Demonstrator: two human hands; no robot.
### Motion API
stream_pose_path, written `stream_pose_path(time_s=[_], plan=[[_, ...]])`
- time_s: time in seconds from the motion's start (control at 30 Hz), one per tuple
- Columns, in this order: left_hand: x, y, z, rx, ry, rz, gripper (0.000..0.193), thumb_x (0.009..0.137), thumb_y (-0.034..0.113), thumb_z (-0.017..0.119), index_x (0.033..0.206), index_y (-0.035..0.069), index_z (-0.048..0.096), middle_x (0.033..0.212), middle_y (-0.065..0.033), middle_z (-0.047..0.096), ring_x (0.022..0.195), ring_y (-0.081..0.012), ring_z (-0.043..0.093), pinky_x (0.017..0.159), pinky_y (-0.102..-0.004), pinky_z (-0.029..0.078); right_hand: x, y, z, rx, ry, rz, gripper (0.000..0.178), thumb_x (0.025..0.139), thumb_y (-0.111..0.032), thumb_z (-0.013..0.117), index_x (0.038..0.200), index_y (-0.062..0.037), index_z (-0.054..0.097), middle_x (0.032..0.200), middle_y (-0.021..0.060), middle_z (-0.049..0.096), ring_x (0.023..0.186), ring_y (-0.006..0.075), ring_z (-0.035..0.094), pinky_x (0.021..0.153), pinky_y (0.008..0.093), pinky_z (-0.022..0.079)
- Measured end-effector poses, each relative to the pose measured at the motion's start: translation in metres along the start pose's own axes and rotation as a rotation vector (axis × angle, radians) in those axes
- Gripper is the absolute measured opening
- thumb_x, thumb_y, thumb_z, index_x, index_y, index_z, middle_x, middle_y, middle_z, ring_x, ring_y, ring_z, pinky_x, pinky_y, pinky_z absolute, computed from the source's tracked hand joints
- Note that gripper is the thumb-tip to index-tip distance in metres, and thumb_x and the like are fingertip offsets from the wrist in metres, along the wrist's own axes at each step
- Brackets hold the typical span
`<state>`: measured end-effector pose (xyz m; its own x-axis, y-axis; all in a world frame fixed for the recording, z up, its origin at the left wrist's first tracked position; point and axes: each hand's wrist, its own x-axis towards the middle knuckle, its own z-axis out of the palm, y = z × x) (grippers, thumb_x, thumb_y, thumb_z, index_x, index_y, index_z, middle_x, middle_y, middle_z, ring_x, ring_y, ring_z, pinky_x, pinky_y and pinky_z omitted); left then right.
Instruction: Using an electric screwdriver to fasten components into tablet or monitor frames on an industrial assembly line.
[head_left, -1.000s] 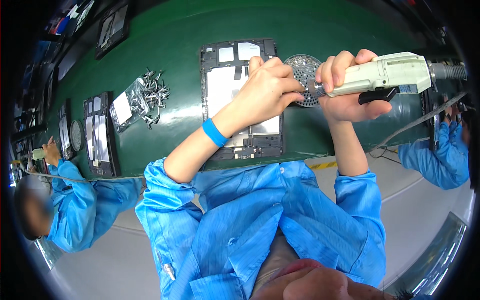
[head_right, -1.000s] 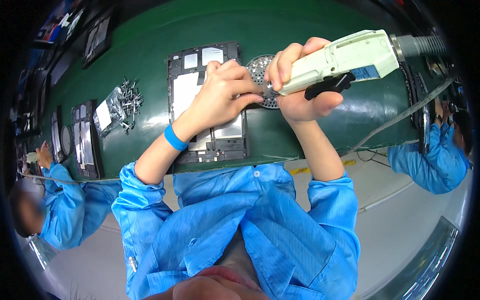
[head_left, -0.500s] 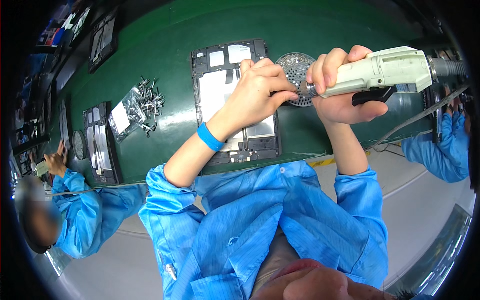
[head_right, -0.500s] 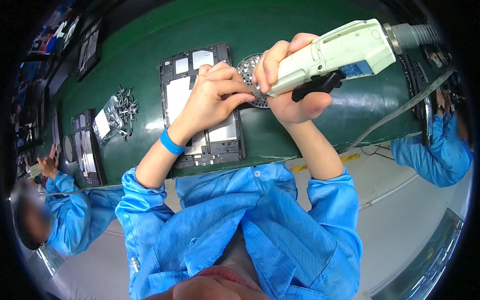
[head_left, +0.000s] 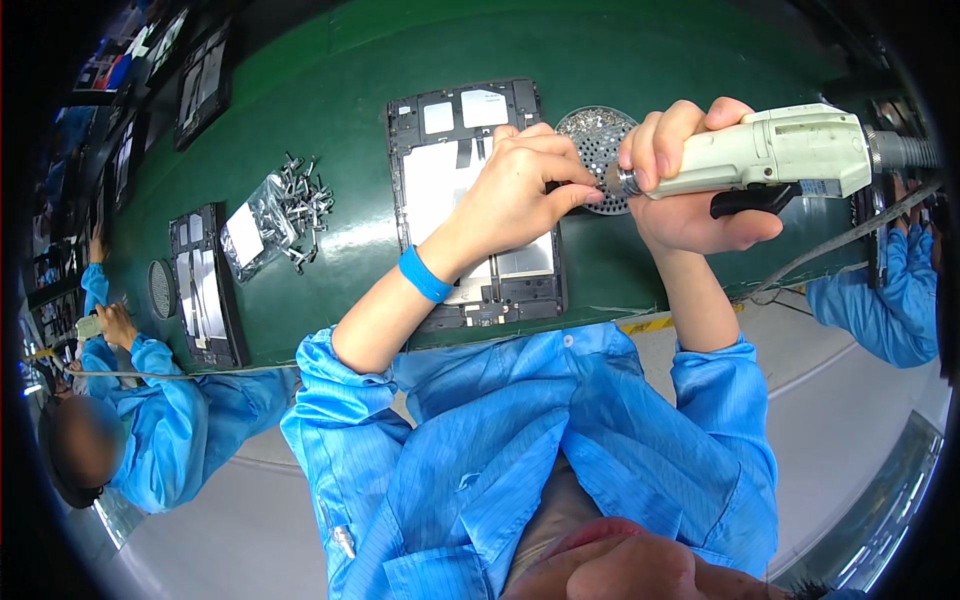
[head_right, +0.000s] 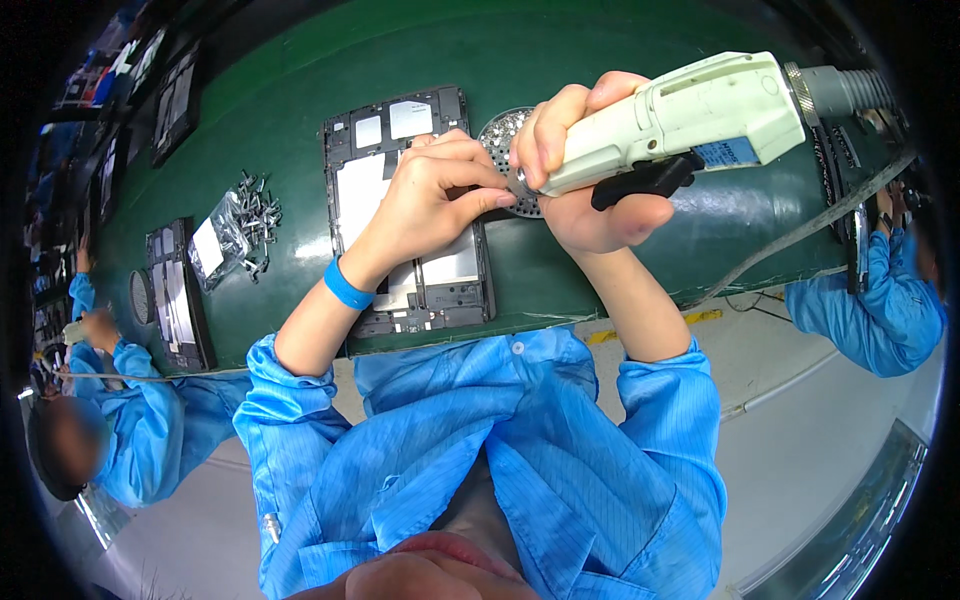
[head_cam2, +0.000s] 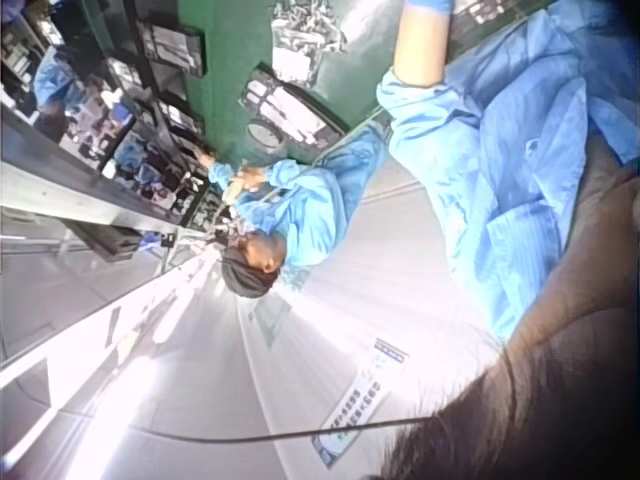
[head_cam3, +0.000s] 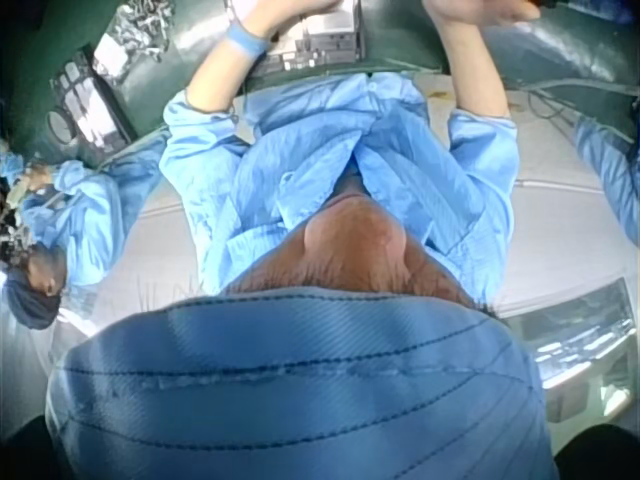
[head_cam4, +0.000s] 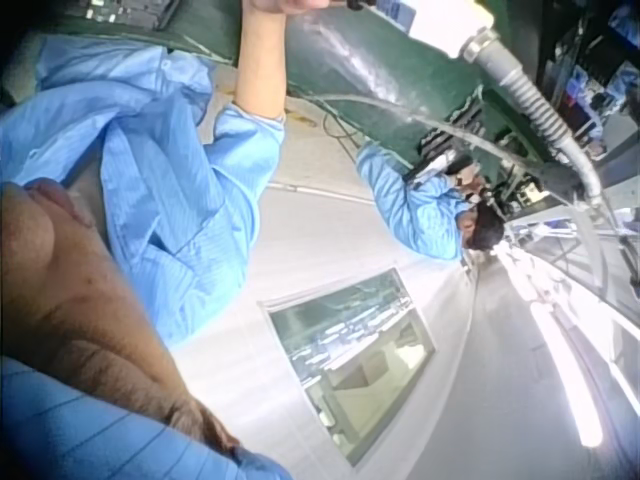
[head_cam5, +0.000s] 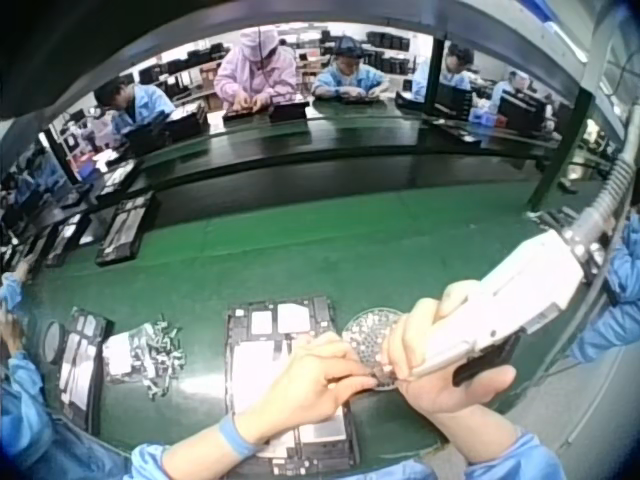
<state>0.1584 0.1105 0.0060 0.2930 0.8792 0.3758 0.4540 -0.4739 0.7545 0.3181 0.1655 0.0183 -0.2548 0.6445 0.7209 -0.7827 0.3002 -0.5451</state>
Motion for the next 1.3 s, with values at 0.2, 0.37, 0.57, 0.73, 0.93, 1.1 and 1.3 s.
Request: stream_pose_path(time_s=[0.2, 0.37, 0.57, 0.73, 0.93, 1.1, 1.3], plan=[[-0.001, 0.002, 0.002, -0.015, 0.014, 0.024, 0.007, 0.071, 0.011, 0.076, 0.073, 0.007, 0.071, 0.072, -0.0003, 0.064, 0.072, -0.0167, 0.056, 0.067, -0.0312, 0.035, -0.002, -0.003, 0.002, 0.043, -0.003, 0.016, 0.084, 0.069, -0.077, 0.059, 0.114, -0.0094, 0.036, 0.077, 0.0057, 0.051, 0.065, 0.0140, 0.054, 0.063, 0.0304, 0.047], [-0.001, 0.000, 0.002, -0.013, 0.020, 0.035, 0.008, 0.070, 0.011, 0.077, 0.072, 0.007, 0.070, 0.072, -0.0003, 0.063, 0.071, -0.0165, 0.055, 0.067, -0.0309, 0.035, -0.003, 0.001, -0.001, 0.022, -0.039, -0.019, 0.087, 0.069, -0.082, 0.052, 0.115, -0.0101, 0.038, 0.078, 0.0041, 0.049, 0.063, 0.0128, 0.052, 0.062, 0.0295, 0.046], [0.001, 0.004, -0.002, -0.017, -0.027, 0.005, 0.015, 0.067, 0.013, 0.080, 0.077, 0.008, 0.070, 0.075, 0.0015, 0.061, 0.072, -0.0150, 0.052, 0.072, -0.0302, 0.033, 0.001, -0.003, -0.002, 0.024, -0.040, -0.021, 0.087, 0.069, -0.083, 0.052, 0.116, -0.0102, 0.038, 0.078, 0.0040, 0.049, 0.063, 0.0128, 0.052, 0.063, 0.0294, 0.046], [-0.005, 0.003, -0.012, -0.040, -0.035, -0.071, 0.016, 0.071, 0.016, 0.077, 0.085, 0.010, 0.071, 0.075, 0.0002, 0.061, 0.077, -0.0171, 0.053, 0.077, -0.0354, 0.029, 0.001, 0.006, 0.002, 0.051, -0.024, 0.000, 0.086, 0.069, -0.081, 0.054, 0.115, -0.0096, 0.040, 0.078, 0.0040, 0.049, 0.062, 0.0131, 0.052, 0.062, 0.0297, 0.045], [-0.035, 0.017, -0.045, 0.388, 0.121, -0.154, 0.025, 0.074, 0.016, 0.073, 0.097, 0.008, 0.066, 0.085, -0.0045, 0.059, 0.084, -0.0217, 0.054, 0.078, -0.0378, 0.032, -0.008, -0.007, 0.000, 0.036, 0.097, 0.047, 0.089, 0.067, -0.078, 0.060, 0.116, -0.0063, 0.039, 0.078, 0.0053, 0.049, 0.062, 0.0145, 0.050, 0.063, 0.0320, 0.045], [-0.044, -0.048, -0.072, 0.715, 0.409, -0.067, 0.032, 0.081, 0.022, 0.065, 0.104, 0.000, 0.061, 0.107, -0.0161, 0.058, 0.102, -0.0313, 0.051, 0.090, -0.0448, 0.034, -0.009, -0.008, 0.000, -0.003, 0.058, 0.108, 0.087, 0.068, -0.079, 0.058, 0.115, -0.0071, 0.041, 0.077, 0.0041, 0.047, 0.063, 0.0130, 0.048, 0.064, 0.0297, 0.043], [-0.045, -0.078, -0.083, 0.476, 0.125, -0.242, 0.030, 0.088, 0.026, 0.055, 0.097, -0.002, 0.064, 0.102, -0.0187, 0.061, 0.099, -0.0361, 0.053, 0.089, -0.0449, 0.038, -0.005, -0.002, 0.008, -0.046, 0.114, 0.119, 0.089, 0.067, -0.082, 0.055, 0.114, -0.0081, 0.041, 0.074, 0.0029, 0.046, 0.060, 0.0116, 0.046, 0.062, 0.0293, 0.042]])
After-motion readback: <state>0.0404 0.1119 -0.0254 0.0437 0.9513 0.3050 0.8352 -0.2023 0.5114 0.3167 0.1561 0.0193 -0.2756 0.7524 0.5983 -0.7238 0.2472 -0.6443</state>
